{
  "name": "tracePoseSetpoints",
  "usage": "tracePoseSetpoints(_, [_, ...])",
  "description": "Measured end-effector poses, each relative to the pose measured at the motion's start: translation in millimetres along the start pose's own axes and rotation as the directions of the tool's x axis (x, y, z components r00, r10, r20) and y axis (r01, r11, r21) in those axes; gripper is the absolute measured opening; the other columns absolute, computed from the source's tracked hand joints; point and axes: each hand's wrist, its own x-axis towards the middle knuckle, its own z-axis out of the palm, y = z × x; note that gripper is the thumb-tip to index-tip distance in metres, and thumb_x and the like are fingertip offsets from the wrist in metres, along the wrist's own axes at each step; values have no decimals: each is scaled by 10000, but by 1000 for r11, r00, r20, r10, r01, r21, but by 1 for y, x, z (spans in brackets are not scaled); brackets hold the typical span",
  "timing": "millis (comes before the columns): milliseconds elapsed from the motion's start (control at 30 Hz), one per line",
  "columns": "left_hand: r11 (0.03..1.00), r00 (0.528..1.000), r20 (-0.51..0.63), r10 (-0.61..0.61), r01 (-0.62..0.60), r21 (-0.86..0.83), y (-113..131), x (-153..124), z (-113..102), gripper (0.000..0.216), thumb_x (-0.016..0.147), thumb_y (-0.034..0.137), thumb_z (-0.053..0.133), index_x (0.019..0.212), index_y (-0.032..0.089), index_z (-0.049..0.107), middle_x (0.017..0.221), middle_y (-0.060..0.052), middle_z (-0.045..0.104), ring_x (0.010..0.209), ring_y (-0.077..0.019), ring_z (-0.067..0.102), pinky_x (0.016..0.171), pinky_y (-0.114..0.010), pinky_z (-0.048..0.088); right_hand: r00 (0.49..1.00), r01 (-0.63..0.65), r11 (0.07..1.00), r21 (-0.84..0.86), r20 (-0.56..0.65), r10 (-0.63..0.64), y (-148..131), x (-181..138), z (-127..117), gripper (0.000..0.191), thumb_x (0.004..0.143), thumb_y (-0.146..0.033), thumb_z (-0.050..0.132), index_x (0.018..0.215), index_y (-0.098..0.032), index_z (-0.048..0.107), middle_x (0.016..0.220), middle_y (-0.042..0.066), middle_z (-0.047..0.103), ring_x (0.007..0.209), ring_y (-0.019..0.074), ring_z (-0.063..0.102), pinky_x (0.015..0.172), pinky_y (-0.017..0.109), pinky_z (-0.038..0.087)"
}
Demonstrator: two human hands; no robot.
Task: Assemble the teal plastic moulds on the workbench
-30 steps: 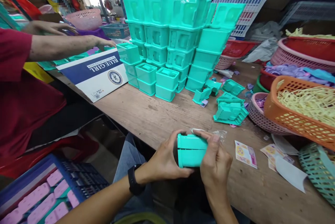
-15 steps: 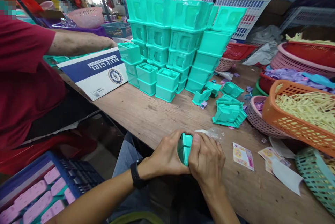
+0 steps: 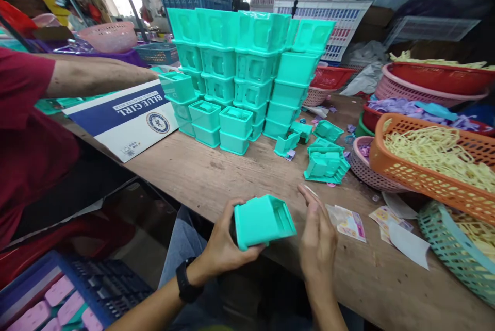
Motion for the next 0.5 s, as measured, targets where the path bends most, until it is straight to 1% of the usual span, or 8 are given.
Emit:
tracePoseSetpoints(67, [994, 999, -1, 50, -49, -101, -7, -7, -7, 763, 645, 259, 843, 1265, 253, 398, 1441, -138, 590, 1369, -315, 581, 1158, -490, 463, 976, -216, 959, 183, 46, 212, 12, -4, 3, 757, 890, -822, 463, 1276, -226, 726, 1451, 112, 652, 1388, 344, 552, 1226, 571, 330])
tracePoseSetpoints(100, [989, 997, -5, 73, -73, -131, -10, -11, -9, 767, 653, 251, 842, 1266, 257, 380, 1475, -156, 562, 1416, -326, 543, 1175, -505, 447, 947, -322, 898, 299, 95, 308, 16, -8, 6, 762, 842, -850, 510, 1245, -245, 737, 1436, 102, 665, 1380, 348, 561, 1225, 572, 340])
tracePoseSetpoints(167, [983, 994, -16, 105, -106, -149, -15, -18, -9, 778, 673, 247, 844, 1275, 266, 352, 1536, -184, 504, 1459, -336, 500, 1194, -531, 428, 864, -500, 700, 510, 236, 445, 18, -17, 14, 751, 768, -883, 569, 1143, -263, 768, 1340, 95, 726, 1332, 354, 605, 1195, 565, 393])
tracePoseSetpoints(233, [982, 991, -13, 130, -131, -138, -19, -25, -5, 782, 699, 259, 843, 1297, 277, 340, 1592, -194, 444, 1477, -338, 481, 1205, -545, 418, 802, -590, 527, 611, 370, 469, 10, -26, 22, 737, 736, -896, 590, 1033, -253, 792, 1182, 109, 788, 1252, 365, 658, 1142, 560, 458])
tracePoseSetpoints(300, [978, 985, -2, 175, -174, -118, -22, -32, 1, 791, 725, 259, 828, 1337, 285, 328, 1607, -189, 423, 1489, -338, 466, 1209, -553, 416, 796, -599, 458, 656, 425, 431, 0, -31, 26, 711, 735, -886, 599, 920, -231, 804, 1009, 122, 815, 1158, 376, 704, 1076, 547, 517])
tracePoseSetpoints(400, [965, 964, 50, 263, -263, -6, -21, -37, 2, 853, 714, 246, 820, 1396, 287, 310, 1596, -184, 413, 1498, -364, 447, 1193, -582, 436, 848, -525, 493, 694, 371, 379, -10, -33, 24, 716, 749, -893, 563, 790, -215, 788, 842, 121, 803, 1025, 375, 746, 974, 518, 578])
tracePoseSetpoints(433, [959, 960, 68, 270, -275, 69, -19, -36, 1, 888, 699, 251, 832, 1415, 281, 309, 1604, -192, 388, 1508, -385, 424, 1190, -603, 435, 868, -491, 539, 684, 330, 372, -10, -33, 22, 747, 767, -911, 515, 780, -213, 782, 820, 118, 797, 983, 368, 754, 937, 507, 592])
tracePoseSetpoints(500, [925, 960, 83, 266, -278, 258, -11, -31, -6, 994, 682, 279, 864, 1485, 258, 278, 1628, -217, 334, 1540, -432, 352, 1207, -671, 385, 925, -380, 717, 585, 218, 312, -7, -32, 18, 807, 844, -909, 380, 845, -211, 784, 844, 112, 798, 934, 343, 759, 877, 481, 606])
